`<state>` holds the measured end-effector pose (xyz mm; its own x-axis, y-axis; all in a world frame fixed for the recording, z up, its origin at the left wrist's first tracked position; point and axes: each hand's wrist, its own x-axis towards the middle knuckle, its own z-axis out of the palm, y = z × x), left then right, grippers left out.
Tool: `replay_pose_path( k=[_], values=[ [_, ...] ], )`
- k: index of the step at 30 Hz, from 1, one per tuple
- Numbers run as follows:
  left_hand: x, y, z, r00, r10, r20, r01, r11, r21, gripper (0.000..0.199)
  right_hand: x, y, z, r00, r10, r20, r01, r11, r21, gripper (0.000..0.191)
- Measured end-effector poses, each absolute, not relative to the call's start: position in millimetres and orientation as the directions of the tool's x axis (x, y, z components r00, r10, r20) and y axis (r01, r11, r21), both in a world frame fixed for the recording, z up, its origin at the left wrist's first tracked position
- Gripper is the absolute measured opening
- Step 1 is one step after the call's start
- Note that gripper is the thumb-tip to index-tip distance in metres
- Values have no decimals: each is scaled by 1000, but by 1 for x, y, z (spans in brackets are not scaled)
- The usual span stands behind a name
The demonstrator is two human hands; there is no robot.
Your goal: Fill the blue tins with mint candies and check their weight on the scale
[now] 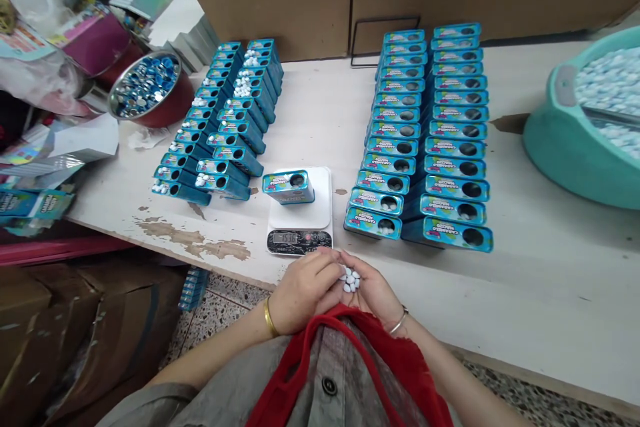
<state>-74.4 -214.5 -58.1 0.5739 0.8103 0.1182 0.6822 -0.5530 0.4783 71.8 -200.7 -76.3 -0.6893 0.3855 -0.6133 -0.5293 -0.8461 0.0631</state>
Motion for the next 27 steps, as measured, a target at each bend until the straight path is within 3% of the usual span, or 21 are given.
replay_pose_path(
  k=[8, 12, 16, 22, 27],
  values=[
    [-79, -210, -56, 570, 799, 193, 640, -579, 506, 16, 66, -196, -78, -660, 416, -626, -580, -812, 71, 11],
    [-98, -184, -34, 412, 822, 394, 671, -566, 479, 11, 61, -194, -77, -550, 532, -643, -666, -744, -46, 8],
    [-124, -144, -12, 229, 787, 573, 802, -486, 348, 14, 61, -192, -74, -552, 524, -649, -627, -774, -92, 15],
    [-143, -131, -19, 209, 813, 543, 901, -376, 215, 37, 64, -189, -76, -565, 526, -636, -617, -781, -97, 16],
    [-140, -132, -27, 322, 840, 437, 895, -421, 150, 33, 59, -184, -77, -604, 496, -624, -590, -805, -69, 16]
  ],
)
